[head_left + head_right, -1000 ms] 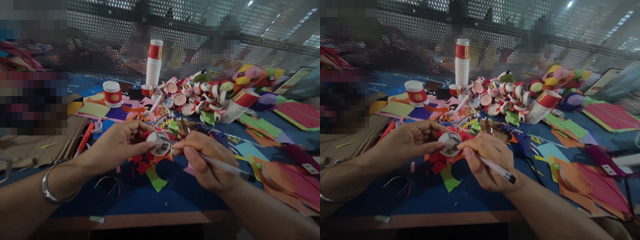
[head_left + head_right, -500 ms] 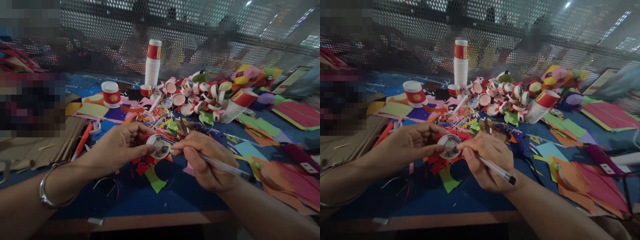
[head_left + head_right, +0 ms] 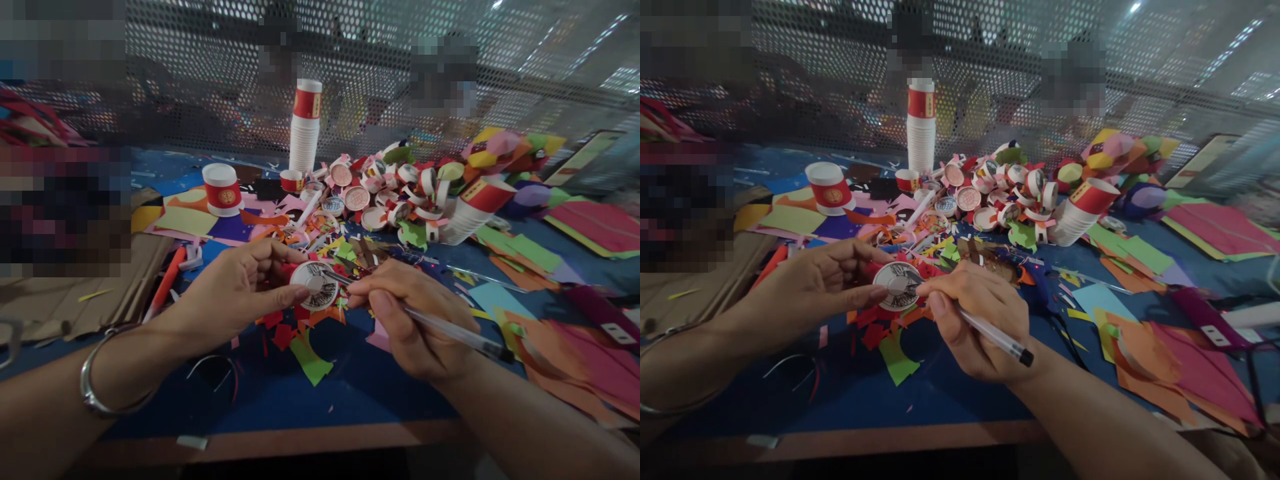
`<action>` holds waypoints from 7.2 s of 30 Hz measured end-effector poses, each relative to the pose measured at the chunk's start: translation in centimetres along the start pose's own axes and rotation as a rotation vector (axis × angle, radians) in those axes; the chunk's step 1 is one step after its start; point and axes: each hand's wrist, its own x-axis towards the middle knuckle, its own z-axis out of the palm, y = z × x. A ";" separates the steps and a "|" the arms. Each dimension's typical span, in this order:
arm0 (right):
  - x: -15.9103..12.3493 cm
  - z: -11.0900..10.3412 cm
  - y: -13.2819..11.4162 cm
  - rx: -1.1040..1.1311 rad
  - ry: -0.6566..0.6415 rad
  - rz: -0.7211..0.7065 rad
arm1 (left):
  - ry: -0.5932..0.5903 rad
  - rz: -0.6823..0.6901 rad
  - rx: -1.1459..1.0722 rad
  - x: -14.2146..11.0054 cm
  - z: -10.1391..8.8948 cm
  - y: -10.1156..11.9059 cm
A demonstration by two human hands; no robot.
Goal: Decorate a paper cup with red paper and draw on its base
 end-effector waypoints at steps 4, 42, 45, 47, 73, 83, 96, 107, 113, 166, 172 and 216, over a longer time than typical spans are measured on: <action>0.0 0.0 0.0 0.000 0.013 0.005 | -0.003 0.002 -0.018 0.0 0.1 -0.2; 0.2 0.1 0.0 0.000 -0.003 -0.035 | 0.008 -0.054 -0.108 -0.3 0.8 -0.1; 0.1 0.1 0.0 -0.015 0.027 -0.019 | 0.000 -0.053 -0.114 -0.3 0.9 0.1; 0.1 0.1 0.0 -0.015 0.016 -0.015 | -0.001 -0.048 -0.117 -0.3 0.9 0.1; 0.2 -0.4 -0.2 -0.042 -0.002 -0.012 | 0.021 -0.039 -0.102 -0.4 0.9 0.1; 0.2 -0.3 -0.4 -0.041 -0.015 -0.040 | -0.012 -0.050 -0.081 -0.3 0.8 -0.2; 0.2 -0.1 -0.4 -0.035 -0.011 -0.048 | -0.008 -0.011 -0.073 -0.1 0.8 -0.1; 0.2 -0.1 -0.4 -0.025 -0.023 -0.062 | -0.066 -0.015 -0.097 -0.2 0.7 -0.2; 0.1 -0.2 -0.3 -0.029 -0.026 -0.076 | -0.045 -0.030 -0.076 -0.2 0.7 -0.1; -0.1 -0.1 -0.2 0.011 -0.046 -0.100 | -0.045 -0.027 -0.063 -0.2 0.7 -0.1; 0.0 -0.1 -0.4 0.013 -0.027 -0.104 | -0.055 -0.011 -0.066 -0.2 0.7 -0.2; -0.2 0.2 -0.8 -0.066 -0.047 -0.098 | 0.003 0.015 0.033 -0.1 0.9 -0.5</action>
